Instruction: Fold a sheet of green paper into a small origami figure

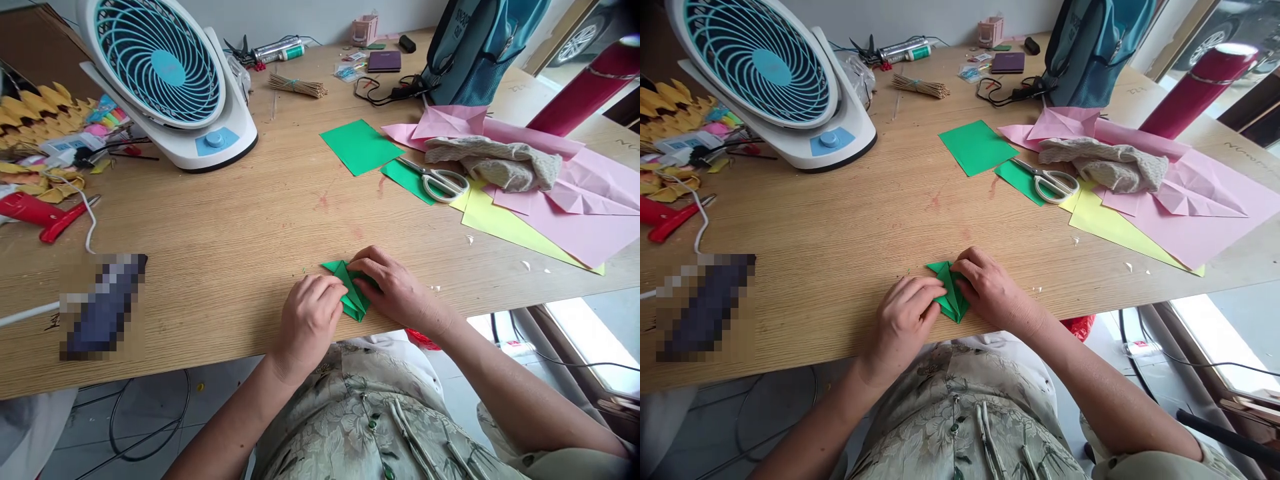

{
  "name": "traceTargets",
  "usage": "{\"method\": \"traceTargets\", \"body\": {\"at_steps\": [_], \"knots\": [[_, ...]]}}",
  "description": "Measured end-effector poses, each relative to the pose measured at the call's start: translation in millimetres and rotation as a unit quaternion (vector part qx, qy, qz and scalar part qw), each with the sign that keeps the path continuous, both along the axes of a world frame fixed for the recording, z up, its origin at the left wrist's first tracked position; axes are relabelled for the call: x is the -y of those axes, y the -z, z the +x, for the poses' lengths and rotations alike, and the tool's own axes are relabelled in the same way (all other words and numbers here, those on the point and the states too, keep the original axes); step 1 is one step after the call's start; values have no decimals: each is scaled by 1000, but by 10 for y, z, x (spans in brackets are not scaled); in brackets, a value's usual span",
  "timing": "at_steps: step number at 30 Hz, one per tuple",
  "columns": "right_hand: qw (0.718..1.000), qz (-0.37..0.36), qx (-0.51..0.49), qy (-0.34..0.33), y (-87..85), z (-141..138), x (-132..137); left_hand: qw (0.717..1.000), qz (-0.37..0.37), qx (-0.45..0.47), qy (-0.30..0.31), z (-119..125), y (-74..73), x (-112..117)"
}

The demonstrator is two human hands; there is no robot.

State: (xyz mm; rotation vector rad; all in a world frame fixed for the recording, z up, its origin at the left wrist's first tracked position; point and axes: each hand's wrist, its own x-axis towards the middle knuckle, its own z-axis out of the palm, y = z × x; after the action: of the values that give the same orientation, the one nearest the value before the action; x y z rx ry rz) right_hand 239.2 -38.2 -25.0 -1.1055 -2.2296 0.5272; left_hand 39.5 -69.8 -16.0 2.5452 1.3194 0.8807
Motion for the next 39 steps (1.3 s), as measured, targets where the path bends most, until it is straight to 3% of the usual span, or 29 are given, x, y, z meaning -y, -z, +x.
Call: {"method": "traceTargets", "body": {"at_steps": [4, 15, 21, 27, 32, 39], "knots": [[1000, -6, 2, 0, 6, 7, 2, 998, 11, -58, 26, -73, 24, 1], [1000, -7, 4, -8, -30, 9, 2, 977, 43, -192, 82, -174, -81, 10], [1000, -3, -5, -11, -26, 9, 4, 971, 23, -177, 157, -216, -46, -9], [1000, -3, -5, -19, -26, 15, -5, 968, 22, -165, 188, -247, -41, -40], [1000, 1, -1, -20, -34, 23, -1, 963, 8, -179, 202, -279, -18, -20], [1000, 1, 5, -19, -28, 28, -5, 960, -11, -226, 166, -242, 44, 138]]}}
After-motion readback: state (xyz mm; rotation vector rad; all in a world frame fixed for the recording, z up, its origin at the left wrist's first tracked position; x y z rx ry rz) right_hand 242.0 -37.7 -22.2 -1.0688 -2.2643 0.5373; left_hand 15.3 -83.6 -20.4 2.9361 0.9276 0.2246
